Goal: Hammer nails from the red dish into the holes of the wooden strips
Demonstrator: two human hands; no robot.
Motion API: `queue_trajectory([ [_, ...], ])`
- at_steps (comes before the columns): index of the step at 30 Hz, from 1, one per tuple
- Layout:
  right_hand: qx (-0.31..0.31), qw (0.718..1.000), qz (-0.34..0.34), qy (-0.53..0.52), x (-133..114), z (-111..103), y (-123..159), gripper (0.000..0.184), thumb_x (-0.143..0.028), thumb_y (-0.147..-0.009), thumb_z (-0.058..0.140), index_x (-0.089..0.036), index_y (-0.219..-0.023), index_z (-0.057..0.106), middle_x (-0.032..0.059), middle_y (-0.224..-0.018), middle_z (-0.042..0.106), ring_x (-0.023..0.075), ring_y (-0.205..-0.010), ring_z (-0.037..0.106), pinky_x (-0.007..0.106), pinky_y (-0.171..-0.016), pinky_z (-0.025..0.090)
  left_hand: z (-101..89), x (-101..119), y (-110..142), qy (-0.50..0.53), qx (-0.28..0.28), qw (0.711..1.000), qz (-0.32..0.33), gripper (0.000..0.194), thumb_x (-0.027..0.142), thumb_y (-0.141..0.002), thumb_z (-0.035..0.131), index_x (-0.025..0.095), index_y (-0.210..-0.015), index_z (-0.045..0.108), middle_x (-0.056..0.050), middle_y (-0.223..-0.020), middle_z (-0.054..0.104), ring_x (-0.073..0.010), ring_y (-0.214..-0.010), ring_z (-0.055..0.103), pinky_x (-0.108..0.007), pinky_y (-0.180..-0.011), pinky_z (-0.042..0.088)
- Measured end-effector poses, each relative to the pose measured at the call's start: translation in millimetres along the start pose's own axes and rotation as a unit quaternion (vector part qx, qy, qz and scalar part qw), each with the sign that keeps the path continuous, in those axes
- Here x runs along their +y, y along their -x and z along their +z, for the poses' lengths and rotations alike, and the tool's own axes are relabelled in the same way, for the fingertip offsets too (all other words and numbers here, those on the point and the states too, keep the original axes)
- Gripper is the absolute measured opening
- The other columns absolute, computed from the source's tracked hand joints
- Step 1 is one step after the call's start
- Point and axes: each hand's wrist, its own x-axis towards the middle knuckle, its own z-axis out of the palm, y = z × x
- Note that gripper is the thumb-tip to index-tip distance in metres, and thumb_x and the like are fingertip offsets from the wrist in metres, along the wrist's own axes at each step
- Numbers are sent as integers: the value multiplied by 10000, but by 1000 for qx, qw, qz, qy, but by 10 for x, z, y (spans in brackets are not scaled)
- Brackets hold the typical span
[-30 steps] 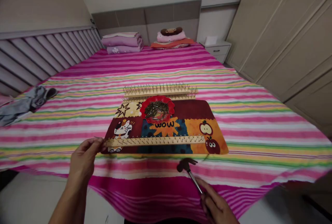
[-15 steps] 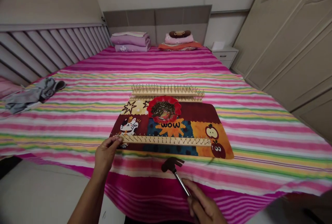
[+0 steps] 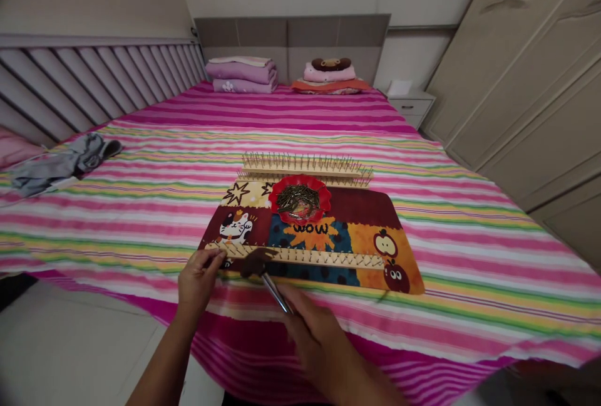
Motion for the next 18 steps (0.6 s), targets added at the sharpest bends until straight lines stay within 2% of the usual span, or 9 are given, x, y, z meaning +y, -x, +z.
queue_trajectory([
  [3, -1, 998, -64, 27, -225, 99, -272, 437, -184, -928, 366, -275, -1347, 448, -27, -703, 602, 124, -614, 547, 253, -654, 475, 13, -34, 13, -9, 4, 1000, 23, 171, 354, -761, 560, 220, -765, 666, -13, -784, 628, -143, -763, 580, -244, -714, 455],
  [5, -9, 994, -103, 41, -332, 174, -427, 459, -171, -928, 371, -301, -1365, 422, 3, -912, 685, 140, -762, 625, 283, -767, 497, 24, -50, 19, -12, 8, 999, 32, 167, 344, -769, 549, 217, -752, 656, -9, -759, 616, -139, -746, 571, -239, -692, 445],
  [8, -22, 987, -142, 67, -401, 279, -625, 508, -139, -919, 377, -306, -1399, 375, 37, -1221, 644, 183, -1033, 627, 335, -909, 474, 38, -61, 23, -25, 11, 999, 35, 173, 345, -775, 540, 216, -714, 638, -2, -721, 594, -134, -707, 550, -236, -659, 428],
  [11, -34, 985, -132, 106, -388, 346, -743, 533, -115, -904, 383, -287, -1408, 369, 74, -1259, 634, 233, -1133, 593, 397, -938, 467, 41, -56, 23, -31, 5, 999, 28, 168, 344, -768, 538, 214, -696, 618, 0, -697, 582, -133, -684, 540, -235, -638, 420],
  [14, -32, 986, -120, 112, -379, 332, -707, 552, -108, -903, 382, -296, -1421, 344, 77, -1235, 648, 234, -1110, 611, 403, -927, 477, 30, -31, 17, -35, -2, 999, 19, 152, 330, -762, 526, 216, -715, 615, 0, -693, 579, -138, -690, 541, -237, -642, 425],
  [18, -40, 988, -131, 72, -420, 156, -396, 517, -118, -917, 379, -309, -1398, 383, 32, -1240, 641, 190, -1128, 593, 352, -981, 443, 16, 3, 1, -43, -10, 999, 5, 166, 340, -757, 511, 220, -738, 625, -14, -743, 601, -152, -737, 561, -251, -687, 445],
])
